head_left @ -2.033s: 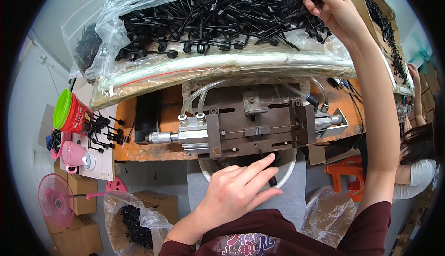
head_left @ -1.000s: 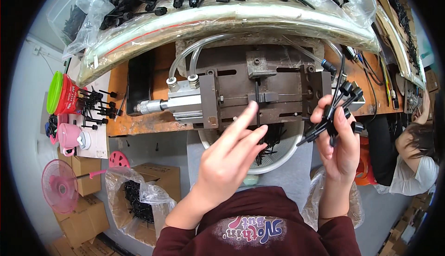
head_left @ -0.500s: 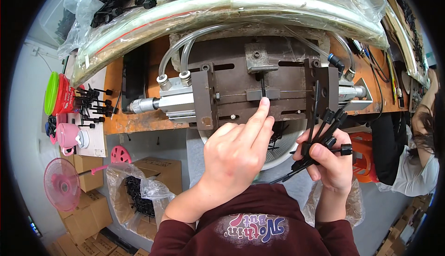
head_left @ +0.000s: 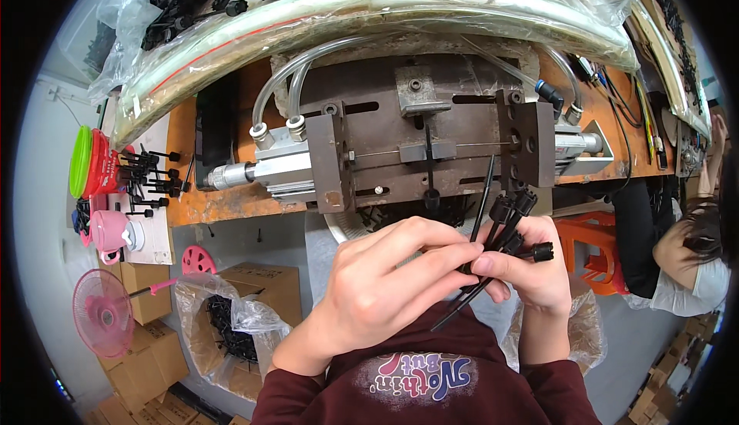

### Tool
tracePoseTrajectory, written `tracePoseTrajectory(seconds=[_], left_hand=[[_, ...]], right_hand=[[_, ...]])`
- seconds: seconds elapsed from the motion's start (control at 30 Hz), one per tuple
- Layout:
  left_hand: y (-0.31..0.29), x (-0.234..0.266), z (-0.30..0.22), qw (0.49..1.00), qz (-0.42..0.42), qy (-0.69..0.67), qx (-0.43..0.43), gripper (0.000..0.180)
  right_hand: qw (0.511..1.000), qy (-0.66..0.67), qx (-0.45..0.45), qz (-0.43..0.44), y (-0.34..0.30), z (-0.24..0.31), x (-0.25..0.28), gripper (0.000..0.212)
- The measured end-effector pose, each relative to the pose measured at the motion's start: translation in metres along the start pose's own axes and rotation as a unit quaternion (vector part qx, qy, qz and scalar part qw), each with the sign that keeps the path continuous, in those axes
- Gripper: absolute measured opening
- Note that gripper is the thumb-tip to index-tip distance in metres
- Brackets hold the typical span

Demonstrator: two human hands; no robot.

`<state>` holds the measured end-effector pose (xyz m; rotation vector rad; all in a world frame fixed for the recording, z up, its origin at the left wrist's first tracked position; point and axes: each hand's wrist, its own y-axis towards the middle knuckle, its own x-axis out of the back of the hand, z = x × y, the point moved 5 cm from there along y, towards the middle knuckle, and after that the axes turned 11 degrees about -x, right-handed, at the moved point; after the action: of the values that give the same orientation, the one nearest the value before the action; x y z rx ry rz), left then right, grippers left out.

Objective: Manually assemble black plastic components using a workbench fixture.

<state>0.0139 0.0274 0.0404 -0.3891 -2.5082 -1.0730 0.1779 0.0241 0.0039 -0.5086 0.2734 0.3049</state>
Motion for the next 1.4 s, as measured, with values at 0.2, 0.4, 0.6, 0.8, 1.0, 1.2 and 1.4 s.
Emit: tracePoseTrajectory(seconds=[0.2, 0.4, 0.6, 0.8, 1.0, 1.2, 1.4], left_hand=[[-0.005, 0.003, 0.006, 0.985, -0.027, 0.170, -0.007, 0.029], [-0.006, -0.012, 0.018, 0.958, 0.030, 0.285, -0.026, 0.025], [-0.001, -0.012, 0.017, 0.955, 0.048, 0.291, -0.009, 0.025], [-0.001, -0.013, 0.016, 0.959, 0.026, 0.281, -0.009, 0.028], [-0.007, -0.019, -0.031, 0.964, -0.052, 0.203, -0.161, 0.045], [-0.002, -0.020, -0.012, 0.945, -0.076, 0.289, -0.132, 0.046], [-0.006, -0.006, -0.008, 0.982, -0.077, 0.136, -0.105, 0.044]], right_hand=[[0.991, 0.054, 0.067, -0.105, -0.003, 0.005, 0.016, 0.013], [0.972, 0.088, 0.166, -0.138, -0.010, 0.011, 0.016, 0.014], [0.954, 0.083, 0.215, -0.189, -0.016, 0.011, 0.019, 0.015], [0.941, 0.122, 0.249, -0.195, -0.007, 0.011, 0.012, 0.017], [0.941, 0.166, 0.239, -0.176, 0.010, 0.012, -0.009, 0.017], [0.943, 0.203, 0.235, -0.118, 0.013, 0.003, -0.027, 0.015], [0.941, 0.151, 0.258, -0.156, 0.012, -0.005, -0.021, 0.017]])
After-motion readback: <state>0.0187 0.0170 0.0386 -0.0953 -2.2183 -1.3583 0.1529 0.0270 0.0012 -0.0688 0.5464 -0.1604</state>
